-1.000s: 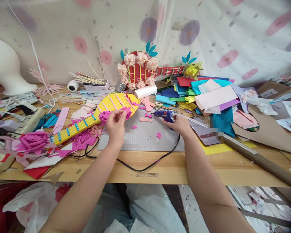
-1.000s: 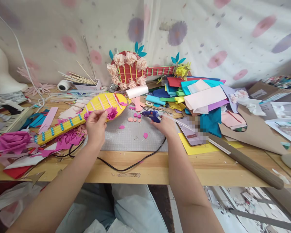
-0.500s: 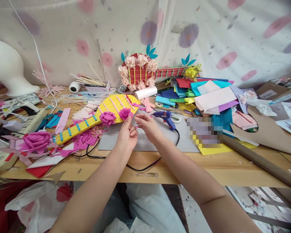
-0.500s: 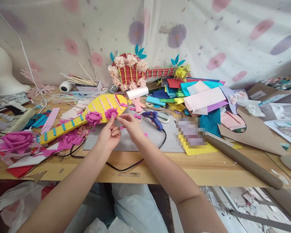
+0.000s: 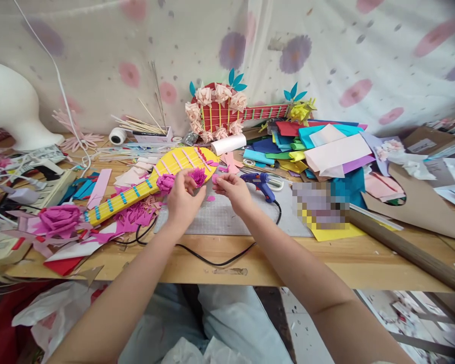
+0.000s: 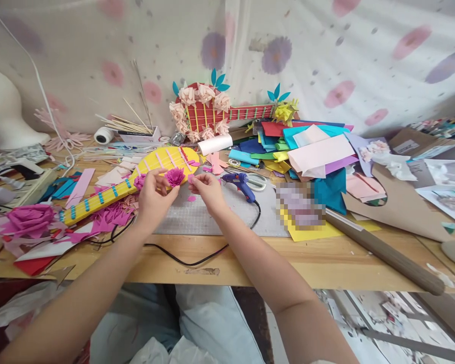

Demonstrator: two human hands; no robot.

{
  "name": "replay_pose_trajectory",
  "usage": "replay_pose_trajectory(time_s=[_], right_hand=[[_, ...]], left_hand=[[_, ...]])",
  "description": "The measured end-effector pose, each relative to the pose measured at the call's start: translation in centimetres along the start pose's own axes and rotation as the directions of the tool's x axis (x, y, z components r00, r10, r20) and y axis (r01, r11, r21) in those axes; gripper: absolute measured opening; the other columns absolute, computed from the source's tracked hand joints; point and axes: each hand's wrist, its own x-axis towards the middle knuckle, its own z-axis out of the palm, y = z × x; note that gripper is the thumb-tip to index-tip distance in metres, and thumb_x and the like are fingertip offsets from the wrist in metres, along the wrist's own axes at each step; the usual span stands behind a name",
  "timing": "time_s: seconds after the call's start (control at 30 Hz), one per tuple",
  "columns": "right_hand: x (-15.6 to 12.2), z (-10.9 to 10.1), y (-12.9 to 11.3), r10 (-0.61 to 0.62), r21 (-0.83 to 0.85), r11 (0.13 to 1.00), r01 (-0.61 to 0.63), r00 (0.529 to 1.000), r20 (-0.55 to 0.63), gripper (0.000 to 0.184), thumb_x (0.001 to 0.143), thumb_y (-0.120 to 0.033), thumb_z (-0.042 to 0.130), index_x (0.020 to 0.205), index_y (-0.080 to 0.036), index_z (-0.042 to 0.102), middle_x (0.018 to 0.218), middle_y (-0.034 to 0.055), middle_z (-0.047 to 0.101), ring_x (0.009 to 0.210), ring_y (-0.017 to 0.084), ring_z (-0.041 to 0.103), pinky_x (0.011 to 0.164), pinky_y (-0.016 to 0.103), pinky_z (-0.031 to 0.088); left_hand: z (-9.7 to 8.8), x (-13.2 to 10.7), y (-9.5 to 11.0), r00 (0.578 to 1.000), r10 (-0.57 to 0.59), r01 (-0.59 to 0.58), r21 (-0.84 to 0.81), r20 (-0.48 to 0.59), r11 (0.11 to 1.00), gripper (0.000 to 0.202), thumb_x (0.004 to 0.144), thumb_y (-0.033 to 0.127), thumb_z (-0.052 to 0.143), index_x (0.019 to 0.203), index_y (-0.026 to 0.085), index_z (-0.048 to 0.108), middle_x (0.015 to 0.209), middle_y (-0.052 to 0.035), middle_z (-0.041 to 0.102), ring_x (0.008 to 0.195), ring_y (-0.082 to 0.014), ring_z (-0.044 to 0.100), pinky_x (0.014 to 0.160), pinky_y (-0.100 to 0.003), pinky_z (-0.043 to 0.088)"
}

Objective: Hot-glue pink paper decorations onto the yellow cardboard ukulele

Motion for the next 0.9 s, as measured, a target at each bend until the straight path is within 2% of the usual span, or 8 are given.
replay_pose_trajectory(time_s=[0.03, 0.1, 0.17, 0.23, 0.37, 0.5, 0.73, 0.9], right_hand=[[0.2, -0.4, -0.3, 0.031, -0.052, 0.998, -0.03, 0.999, 0.018, 0.023, 0.066, -0.026, 0.072, 0.069, -0.017, 0.051, 0.06, -0.0034, 0.059, 0.057, 0.009, 0.058, 0.061, 0.024, 0.048], [0.4, -0.9, -0.6, 0.08, -0.147, 0.986, -0.072, 0.996, 0.047, 0.024, 0.066, -0.02, 0.072, 0.071, -0.018, 0.048, 0.056, -0.0039, 0.059, 0.054, 0.009, 0.058, 0.058, 0.024, 0.048], [0.4, -1.0, -0.6, 0.103, -0.22, 0.972, -0.084, 0.992, 0.074, 0.028, 0.066, -0.015, 0.071, 0.074, -0.019, 0.044, 0.054, -0.0047, 0.059, 0.051, 0.009, 0.057, 0.057, 0.024, 0.047], [0.6, -0.9, -0.4, 0.113, -0.286, 0.955, -0.081, 0.989, 0.099, 0.032, 0.066, -0.012, 0.07, 0.076, -0.021, 0.041, 0.053, -0.0057, 0.058, 0.051, 0.01, 0.057, 0.056, 0.024, 0.046], [1.6, -0.5, 0.5, 0.098, -0.436, 0.899, -0.042, 0.989, 0.107, 0.029, 0.068, -0.009, 0.063, 0.078, -0.022, 0.038, 0.055, -0.007, 0.055, 0.053, 0.011, 0.057, 0.056, 0.024, 0.045], [3.0, 0.3, 1.5, 0.083, -0.517, 0.855, -0.043, 0.995, 0.053, 0.027, 0.069, -0.01, 0.058, 0.079, -0.022, 0.036, 0.055, -0.0075, 0.054, 0.054, 0.012, 0.056, 0.056, 0.025, 0.045], [3.5, 1.1, 2.0, 0.018, -0.565, 0.825, -0.008, 1.0, 0.012, 0.03, 0.066, -0.016, 0.061, 0.081, -0.023, 0.036, 0.065, -0.0051, 0.058, 0.063, 0.014, 0.06, 0.057, 0.026, 0.045], [3.5, 1.3, 2.4, -0.004, -0.568, 0.823, 0.006, 1.0, 0.005, 0.03, 0.065, -0.02, 0.062, 0.079, -0.023, 0.035, 0.066, -0.0041, 0.059, 0.061, 0.014, 0.059, 0.054, 0.026, 0.044]], left_hand=[[-0.4, 0.6, -0.3, 0.992, 0.119, -0.126, 0.214, 0.045, 0.969, 0.048, 0.063, 0.019, 0.071, 0.108, 0.022, 0.052, 0.098, -0.0041, 0.057, 0.091, -0.0184, 0.056, 0.082, -0.033, 0.048], [-0.7, 2.1, -0.9, 0.952, 0.233, -0.302, 0.474, 0.199, 0.827, 0.063, 0.06, 0.022, 0.073, 0.118, 0.02, 0.048, 0.121, -0.0113, 0.051, 0.117, -0.0287, 0.046, 0.098, -0.045, 0.039], [-0.5, 3.5, -1.5, 0.921, 0.235, -0.38, 0.585, 0.311, 0.716, 0.072, 0.061, 0.024, 0.073, 0.126, 0.016, 0.042, 0.13, -0.0158, 0.044, 0.125, -0.0322, 0.039, 0.103, -0.047, 0.033], [-0.4, 4.7, -1.7, 0.907, 0.184, -0.398, 0.625, 0.379, 0.671, 0.073, 0.065, 0.025, 0.07, 0.13, 0.014, 0.038, 0.132, -0.0173, 0.043, 0.125, -0.0317, 0.039, 0.103, -0.045, 0.034], [-0.8, 6.4, -1.2, 0.9, 0.074, -0.353, 0.619, 0.429, 0.702, 0.065, 0.072, 0.03, 0.063, 0.131, 0.018, 0.039, 0.127, -0.0128, 0.051, 0.12, -0.0268, 0.048, 0.099, -0.04, 0.039], [-1.4, 7.3, -1.0, 0.884, 0.03, -0.322, 0.56, 0.467, 0.763, 0.061, 0.07, 0.031, 0.064, 0.127, 0.021, 0.043, 0.121, -0.0074, 0.057, 0.109, -0.0222, 0.056, 0.095, -0.035, 0.043], [-1.3, 7.8, -2.0, 0.884, 0.006, -0.275, 0.509, 0.467, 0.816, 0.06, 0.069, 0.03, 0.065, 0.124, 0.02, 0.045, 0.117, -0.0073, 0.06, 0.107, -0.0206, 0.058, 0.092, -0.034, 0.044], [-1.3, 7.9, -2.3, 0.89, 0.017, -0.261, 0.478, 0.456, 0.839, 0.06, 0.067, 0.03, 0.067, 0.123, 0.019, 0.047, 0.116, -0.0088, 0.06, 0.104, -0.0209, 0.059, 0.091, -0.035, 0.045]])
